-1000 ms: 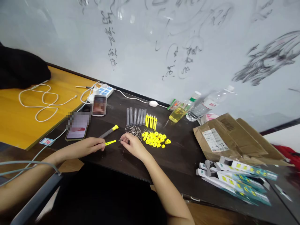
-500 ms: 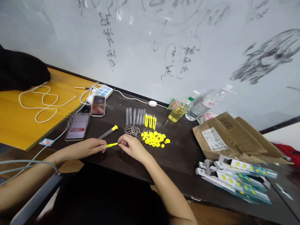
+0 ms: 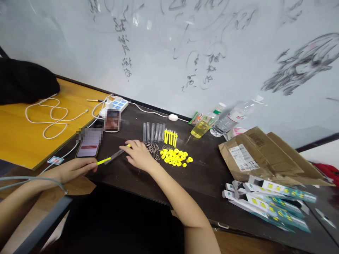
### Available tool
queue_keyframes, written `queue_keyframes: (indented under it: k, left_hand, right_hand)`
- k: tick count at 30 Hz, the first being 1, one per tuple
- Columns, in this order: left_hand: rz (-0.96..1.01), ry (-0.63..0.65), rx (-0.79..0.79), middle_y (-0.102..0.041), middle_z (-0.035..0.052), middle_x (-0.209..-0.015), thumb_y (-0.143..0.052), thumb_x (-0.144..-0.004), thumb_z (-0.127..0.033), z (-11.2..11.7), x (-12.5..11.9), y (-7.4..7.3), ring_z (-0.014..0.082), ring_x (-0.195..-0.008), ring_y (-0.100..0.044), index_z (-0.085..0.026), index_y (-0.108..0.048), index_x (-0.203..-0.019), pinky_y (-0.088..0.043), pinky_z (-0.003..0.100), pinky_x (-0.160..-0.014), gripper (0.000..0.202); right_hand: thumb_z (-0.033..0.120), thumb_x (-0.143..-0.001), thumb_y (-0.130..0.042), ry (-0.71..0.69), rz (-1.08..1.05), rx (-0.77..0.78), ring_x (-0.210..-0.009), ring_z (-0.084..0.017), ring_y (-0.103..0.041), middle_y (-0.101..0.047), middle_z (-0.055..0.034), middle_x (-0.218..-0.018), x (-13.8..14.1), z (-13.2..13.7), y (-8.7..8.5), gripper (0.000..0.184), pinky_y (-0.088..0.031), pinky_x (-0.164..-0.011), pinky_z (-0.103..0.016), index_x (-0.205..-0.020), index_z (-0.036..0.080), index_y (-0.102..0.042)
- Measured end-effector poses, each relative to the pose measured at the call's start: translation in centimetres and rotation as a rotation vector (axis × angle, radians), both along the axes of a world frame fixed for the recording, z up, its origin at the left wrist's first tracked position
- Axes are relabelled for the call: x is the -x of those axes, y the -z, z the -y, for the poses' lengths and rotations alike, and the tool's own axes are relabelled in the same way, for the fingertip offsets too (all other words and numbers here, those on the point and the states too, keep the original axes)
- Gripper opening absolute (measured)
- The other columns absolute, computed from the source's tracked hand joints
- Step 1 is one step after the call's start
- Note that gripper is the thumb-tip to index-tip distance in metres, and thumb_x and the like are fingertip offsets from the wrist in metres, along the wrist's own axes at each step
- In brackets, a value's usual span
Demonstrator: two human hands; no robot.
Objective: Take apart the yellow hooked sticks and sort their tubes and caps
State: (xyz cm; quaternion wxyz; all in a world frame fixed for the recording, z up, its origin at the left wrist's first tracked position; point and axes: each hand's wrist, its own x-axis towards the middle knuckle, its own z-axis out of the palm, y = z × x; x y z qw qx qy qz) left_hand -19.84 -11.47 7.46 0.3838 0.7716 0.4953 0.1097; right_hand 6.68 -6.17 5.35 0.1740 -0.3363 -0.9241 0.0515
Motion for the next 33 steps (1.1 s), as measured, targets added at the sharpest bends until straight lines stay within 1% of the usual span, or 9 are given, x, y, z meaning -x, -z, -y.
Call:
queue_keyframes:
  k: [2, 5, 8, 11, 17, 20, 25, 28, 33]
  left_hand:
    - [-0.028, -0.045, -0.031, -0.055, -0.0001, -0.066, -0.037, -0.084, -0.053, 0.3, 1.5, 0.2, 0.0150, -0.065, -0.050, -0.019, -0.057, -0.075, -0.039, 0.022, -0.062, 0.041]
    - [-0.077, -0.078, -0.048, -0.057, 0.0006, -0.068, -0.035, -0.085, -0.052, 0.7, 2.4, 0.3, 0.0163, -0.068, -0.053, -0.019, -0.056, -0.075, -0.040, 0.023, -0.065, 0.040]
    - [-0.106, -0.070, -0.080, -0.059, 0.0011, -0.073, -0.032, -0.087, -0.049, 0.1, 1.8, 0.5, 0.0170, -0.071, -0.055, -0.019, -0.055, -0.079, -0.040, 0.024, -0.069, 0.039]
    - [-0.112, -0.044, -0.134, -0.060, 0.0014, -0.075, -0.031, -0.089, -0.049, -1.2, 0.3, 0.8, 0.0175, -0.072, -0.055, -0.020, -0.055, -0.082, -0.038, 0.025, -0.070, 0.038]
    - [-0.069, -0.011, -0.140, -0.059, 0.0008, -0.073, -0.031, -0.089, -0.047, -2.9, -2.3, 0.5, 0.0166, -0.070, -0.054, -0.019, -0.056, -0.082, -0.038, 0.024, -0.068, 0.038]
    - [-0.053, -0.008, -0.112, -0.056, -0.0002, -0.069, -0.032, -0.088, -0.048, -2.9, -2.2, 0.2, 0.0154, -0.068, -0.052, -0.019, -0.057, -0.080, -0.038, 0.022, -0.066, 0.039]
    - [-0.048, 0.001, -0.077, -0.050, -0.0014, -0.065, -0.030, -0.089, -0.050, -2.9, -0.4, 0.3, 0.0138, -0.063, -0.049, -0.019, -0.057, -0.084, -0.039, 0.022, -0.062, 0.042]
    - [-0.051, 0.021, -0.071, -0.049, -0.0014, -0.066, -0.030, -0.090, -0.051, -2.8, 0.1, 0.2, 0.0136, -0.063, -0.048, -0.019, -0.057, -0.086, -0.039, 0.022, -0.062, 0.042]
    - [-0.079, 0.037, -0.055, -0.049, -0.0014, -0.067, -0.030, -0.091, -0.050, -2.7, -0.3, -0.4, 0.0128, -0.063, -0.046, -0.019, -0.057, -0.085, -0.036, 0.021, -0.059, 0.041]
  right_hand:
    - [0.019, -0.087, -0.054, -0.046, 0.129, -0.109, -0.129, -0.026, -0.031, -0.044, -0.0102, -0.136, 1.5, -1.3, 1.2, 0.040, -0.028, -0.105, -0.047, -0.127, 0.025, -0.051]
    - [0.014, -0.090, -0.047, -0.079, 0.181, -0.181, -0.121, -0.023, -0.041, -0.057, -0.0075, -0.119, 2.6, -2.8, 2.3, 0.029, -0.026, -0.106, -0.047, -0.115, 0.027, -0.058]
    - [0.016, -0.093, -0.043, -0.023, 0.142, -0.187, -0.106, -0.021, -0.050, -0.062, -0.0071, -0.103, 1.7, -3.5, 2.0, 0.024, -0.031, -0.102, -0.042, -0.106, 0.023, -0.061]
    - [0.020, -0.094, -0.041, 0.011, 0.103, -0.191, -0.106, -0.021, -0.050, -0.061, -0.0085, -0.107, -0.3, -3.3, 1.7, 0.024, -0.032, -0.101, -0.042, -0.107, 0.021, -0.060]
    - [0.035, -0.095, -0.041, -0.108, 0.168, -0.226, -0.119, -0.023, -0.044, -0.059, -0.0081, -0.111, -1.6, -1.7, 3.1, 0.026, -0.024, -0.107, -0.045, -0.102, 0.020, -0.061]
    - [0.037, -0.096, -0.038, -0.174, 0.203, -0.267, -0.113, -0.022, -0.046, -0.059, -0.0087, -0.107, -1.1, -1.4, 3.6, 0.028, -0.029, -0.104, -0.040, -0.095, 0.019, -0.059]
    - [0.038, -0.096, -0.037, -0.232, 0.231, -0.305, -0.098, -0.021, -0.049, -0.058, -0.0079, -0.097, -0.2, -1.8, 4.1, 0.028, -0.033, -0.094, -0.036, -0.090, 0.018, -0.056]
    - [0.039, -0.096, -0.036, -0.167, 0.224, -0.297, -0.088, -0.020, -0.050, -0.059, -0.0077, -0.088, -0.6, -2.3, 4.4, 0.031, -0.036, -0.080, -0.032, -0.085, 0.017, -0.055]
    - [0.037, -0.097, -0.036, 0.095, 0.167, -0.270, -0.071, -0.016, -0.053, -0.062, -0.0059, -0.076, -3.1, -2.7, 3.9, 0.031, -0.031, -0.062, -0.027, -0.084, 0.017, -0.055]
